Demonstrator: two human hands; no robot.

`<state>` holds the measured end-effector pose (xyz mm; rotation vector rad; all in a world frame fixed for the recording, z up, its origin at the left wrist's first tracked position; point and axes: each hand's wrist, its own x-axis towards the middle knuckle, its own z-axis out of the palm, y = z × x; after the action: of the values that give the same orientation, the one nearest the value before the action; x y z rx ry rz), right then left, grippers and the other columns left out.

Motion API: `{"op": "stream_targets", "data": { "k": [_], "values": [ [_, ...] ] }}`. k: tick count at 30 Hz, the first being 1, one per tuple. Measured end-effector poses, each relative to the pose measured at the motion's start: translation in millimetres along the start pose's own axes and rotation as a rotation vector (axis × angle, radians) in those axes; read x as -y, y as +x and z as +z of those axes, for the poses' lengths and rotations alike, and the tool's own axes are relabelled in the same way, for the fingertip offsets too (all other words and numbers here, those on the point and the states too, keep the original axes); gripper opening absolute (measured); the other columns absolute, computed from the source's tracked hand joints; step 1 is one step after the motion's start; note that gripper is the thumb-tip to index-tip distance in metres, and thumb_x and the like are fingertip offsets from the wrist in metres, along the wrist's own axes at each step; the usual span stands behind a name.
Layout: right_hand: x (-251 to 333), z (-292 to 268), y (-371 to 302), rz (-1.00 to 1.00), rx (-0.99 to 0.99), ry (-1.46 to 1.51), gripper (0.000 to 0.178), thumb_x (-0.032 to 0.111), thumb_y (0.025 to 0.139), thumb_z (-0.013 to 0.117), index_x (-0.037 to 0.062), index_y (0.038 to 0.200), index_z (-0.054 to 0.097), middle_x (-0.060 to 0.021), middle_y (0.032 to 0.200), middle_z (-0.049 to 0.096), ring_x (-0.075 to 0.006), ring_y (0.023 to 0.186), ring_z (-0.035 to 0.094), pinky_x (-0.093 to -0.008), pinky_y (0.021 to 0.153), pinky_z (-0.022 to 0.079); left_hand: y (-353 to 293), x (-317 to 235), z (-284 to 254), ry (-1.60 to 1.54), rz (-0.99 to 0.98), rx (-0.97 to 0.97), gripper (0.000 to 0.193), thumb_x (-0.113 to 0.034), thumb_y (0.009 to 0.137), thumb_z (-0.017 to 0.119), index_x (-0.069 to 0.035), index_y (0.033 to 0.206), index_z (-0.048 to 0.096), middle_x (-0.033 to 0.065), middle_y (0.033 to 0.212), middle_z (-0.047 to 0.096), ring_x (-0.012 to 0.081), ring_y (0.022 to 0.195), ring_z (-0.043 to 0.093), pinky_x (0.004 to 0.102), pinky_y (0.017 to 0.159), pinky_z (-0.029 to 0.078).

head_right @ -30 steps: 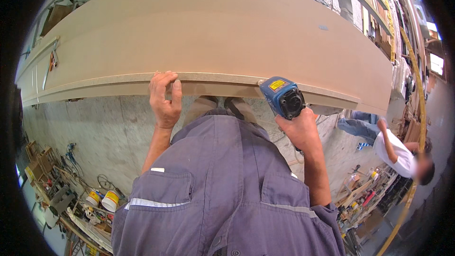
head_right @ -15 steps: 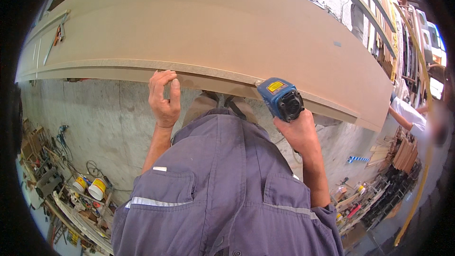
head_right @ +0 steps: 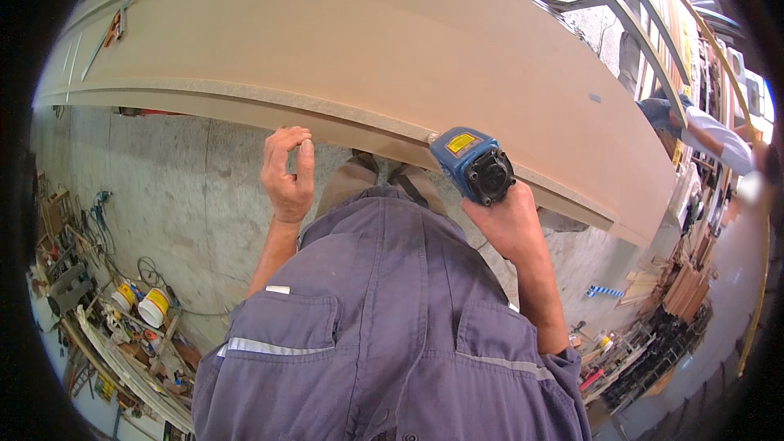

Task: The person aligns a long wooden trim strip along the edge of a large curved panel and secures it using a pneumatic nail gun. They move along the panel, repeatedly positioning the strip and firing nails to fasten it in place.

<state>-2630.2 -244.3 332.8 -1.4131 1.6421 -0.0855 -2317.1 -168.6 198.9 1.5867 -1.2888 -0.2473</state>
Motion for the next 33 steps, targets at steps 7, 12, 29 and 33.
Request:
{"op": "stream_targets", "data": {
  "k": [7,12,29,33],
  "values": [
    [26,-9,-10,-0.049,0.02,-0.044,0.024,0.009,0.076,0.074,-0.0063,0.094,0.069,-0.011,0.073,0.067,-0.0108,0.072,0.055,-0.0353,0.071,0.053,1,-24,-2,0.019,0.023,-0.002,0.007,-0.007,0.096,0.067,-0.004,0.102,0.069,0.0095,0.105,0.073,0.0292,0.103,0.067,0.0419,0.095,0.053],
    [39,-15,-9,-0.076,0.068,-0.081,0.023,0.008,0.077,0.073,-0.0069,0.094,0.07,-0.009,0.071,0.066,-0.0103,0.07,0.057,-0.0344,0.068,0.053,-4,-36,-8,-0.011,-0.002,0.007,0.008,-0.008,0.094,0.069,-0.005,0.101,0.069,0.0095,0.104,0.072,0.03,0.102,0.067,0.0421,0.095,0.052],
    [62,-51,94,-0.517,0.374,1.435,0.054,0.03,0.102,0.062,-0.0065,0.14,0.049,-0.026,0.127,0.064,-0.0133,0.071,0.056,-0.0311,0.066,0.049,82,-128,12,-0.341,0.23,0.499,0.076,-0.019,0.088,0.08,-0.007,0.153,0.043,0.0204,0.163,0.033,0.0421,0.139,0.049,0.0471,0.108,0.048],
    [47,-23,123,-0.419,0.431,1.704,0.049,0.025,0.101,0.063,-0.0071,0.135,0.048,-0.0227,0.121,0.065,-0.0149,0.073,0.058,-0.0327,0.067,0.052,105,-116,23,-0.158,0.285,0.521,0.073,-0.02,0.087,0.08,-0.006,0.149,0.047,0.0232,0.16,0.037,0.0451,0.133,0.053,0.048,0.106,0.049]
  ]
}}
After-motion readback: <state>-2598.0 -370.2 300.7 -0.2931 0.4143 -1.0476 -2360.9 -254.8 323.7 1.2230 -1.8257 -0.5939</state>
